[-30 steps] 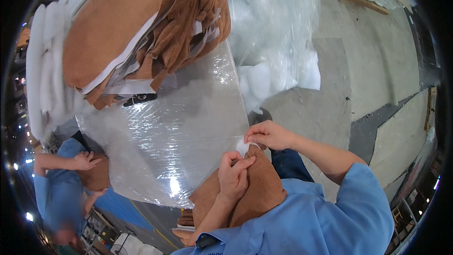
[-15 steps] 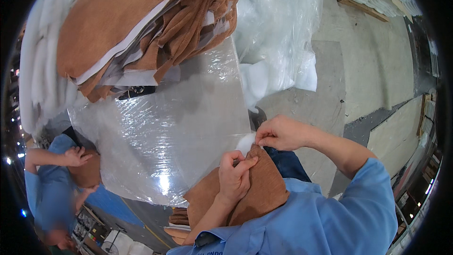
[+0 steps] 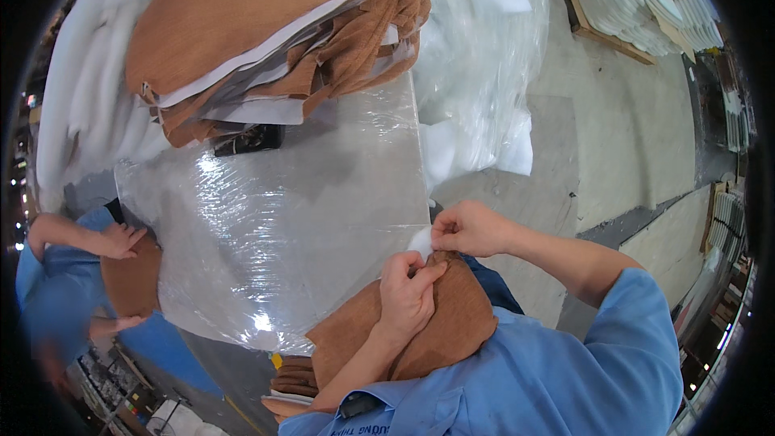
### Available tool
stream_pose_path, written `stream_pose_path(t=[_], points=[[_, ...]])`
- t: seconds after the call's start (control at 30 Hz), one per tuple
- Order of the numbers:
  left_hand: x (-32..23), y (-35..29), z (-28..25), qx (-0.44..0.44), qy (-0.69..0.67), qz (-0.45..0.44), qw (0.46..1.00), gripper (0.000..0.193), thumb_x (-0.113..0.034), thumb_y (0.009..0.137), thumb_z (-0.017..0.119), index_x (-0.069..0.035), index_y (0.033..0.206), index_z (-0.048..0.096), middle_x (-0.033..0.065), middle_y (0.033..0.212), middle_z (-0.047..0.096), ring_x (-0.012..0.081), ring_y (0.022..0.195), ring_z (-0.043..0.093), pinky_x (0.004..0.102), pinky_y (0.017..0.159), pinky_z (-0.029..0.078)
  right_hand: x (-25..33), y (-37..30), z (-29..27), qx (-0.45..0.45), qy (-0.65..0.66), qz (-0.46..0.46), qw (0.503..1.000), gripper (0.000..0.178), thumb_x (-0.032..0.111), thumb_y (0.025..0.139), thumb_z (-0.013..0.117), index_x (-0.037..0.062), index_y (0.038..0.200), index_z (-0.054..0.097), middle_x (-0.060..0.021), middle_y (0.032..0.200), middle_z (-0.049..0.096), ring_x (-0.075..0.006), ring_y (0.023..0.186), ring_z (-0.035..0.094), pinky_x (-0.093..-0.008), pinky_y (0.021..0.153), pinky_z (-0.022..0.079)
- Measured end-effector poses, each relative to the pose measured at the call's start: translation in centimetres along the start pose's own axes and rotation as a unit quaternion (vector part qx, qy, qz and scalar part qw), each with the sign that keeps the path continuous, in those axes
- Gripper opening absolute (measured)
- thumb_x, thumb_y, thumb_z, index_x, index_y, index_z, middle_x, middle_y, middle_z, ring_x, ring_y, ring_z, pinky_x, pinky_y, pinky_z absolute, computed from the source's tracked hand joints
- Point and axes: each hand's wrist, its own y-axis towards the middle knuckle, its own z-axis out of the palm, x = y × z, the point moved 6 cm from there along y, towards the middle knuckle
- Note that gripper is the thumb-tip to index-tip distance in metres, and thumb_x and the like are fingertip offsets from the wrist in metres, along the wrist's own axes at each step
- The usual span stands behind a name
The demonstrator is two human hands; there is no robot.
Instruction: The person inserts white foam pads into brown fabric covers, folds the edges, and secures them with white ties. The person stacks the finished cushions on a nearby pile. Coworkers perform similar tasks at adjacent tables.
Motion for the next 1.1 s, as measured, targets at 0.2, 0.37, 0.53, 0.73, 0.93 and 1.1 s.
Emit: stream_pose_path(t=[0.2, 0.37, 0.53, 0.73, 0.93, 1.1], points=[[-0.8, -0.4, -0.3, -0.013, 0.014, 0.02, 1.0, 0.028, 0.007, 0.083, 0.068, -0.011, 0.102, 0.079, 0.0111, 0.099, 0.056, 0.0288, 0.089, 0.059, 0.0376, 0.075, 0.049, -3.2, -0.5, 1.9, 0.023, 0.266, 0.016, 0.964, 0.012, 0.017, 0.103, 0.065, 0.0057, 0.101, 0.069, 0.0019, 0.087, 0.066, -0.0103, 0.075, 0.061, -0.0287, 0.063, 0.051], [-1.1, -0.8, -0.2, -0.024, 0.015, 0.037, 0.999, 0.029, 0.007, 0.081, 0.068, -0.011, 0.102, 0.079, 0.0116, 0.099, 0.056, 0.0295, 0.09, 0.059, 0.0384, 0.076, 0.05, -2.2, -2.1, 1.0, -0.039, 0.167, 0.041, 0.984, 0.012, 0.015, 0.102, 0.064, 0.0039, 0.101, 0.068, -0.0037, 0.089, 0.069, -0.0119, 0.078, 0.063, -0.0317, 0.065, 0.052], [-1.2, -1.2, 0.2, -0.024, 0.026, 0.051, 0.998, 0.032, 0.008, 0.081, 0.065, -0.011, 0.103, 0.079, 0.0116, 0.098, 0.056, 0.0296, 0.089, 0.059, 0.0387, 0.076, 0.05, 0.1, -2.3, -0.1, -0.026, -0.098, 0.014, 0.995, 0.011, 0.009, 0.096, 0.066, 0.0034, 0.105, 0.068, -0.0132, 0.092, 0.072, -0.0201, 0.083, 0.067, -0.0381, 0.072, 0.054], [-0.7, -1.3, 0.1, -0.046, -0.056, -0.011, 0.997, 0.035, 0.008, 0.081, 0.063, -0.006, 0.111, 0.074, 0.0133, 0.099, 0.057, 0.0316, 0.085, 0.059, 0.0404, 0.075, 0.05, 1.5, -1.8, -0.1, 0.014, -0.134, -0.139, 0.981, 0.014, 0.0, 0.093, 0.064, 0.0049, 0.106, 0.067, -0.0145, 0.096, 0.072, -0.0279, 0.089, 0.07, -0.0398, 0.079, 0.054], [-0.2, -0.7, 0.4, -0.02, -0.044, -0.074, 0.996, 0.033, 0.004, 0.087, 0.055, 0.002, 0.116, 0.07, 0.0178, 0.106, 0.057, 0.0308, 0.092, 0.06, 0.038, 0.082, 0.051, 2.2, -1.4, -0.2, 0.048, -0.2, -0.231, 0.951, 0.018, -0.002, 0.091, 0.062, 0.0063, 0.107, 0.065, -0.0135, 0.101, 0.071, -0.0338, 0.092, 0.07, -0.0444, 0.079, 0.055], [0.7, -0.4, 0.8, -0.006, -0.022, -0.075, 0.997, 0.032, -0.001, 0.087, 0.055, 0.004, 0.115, 0.069, 0.0186, 0.108, 0.056, 0.0316, 0.098, 0.059, 0.0386, 0.089, 0.05, 1.8, -1.8, 0.6, 0.017, -0.353, -0.305, 0.885, 0.032, 0.002, 0.087, 0.066, 0.0136, 0.116, 0.061, -0.0111, 0.101, 0.066, -0.0369, 0.089, 0.069, -0.0472, 0.073, 0.055]])
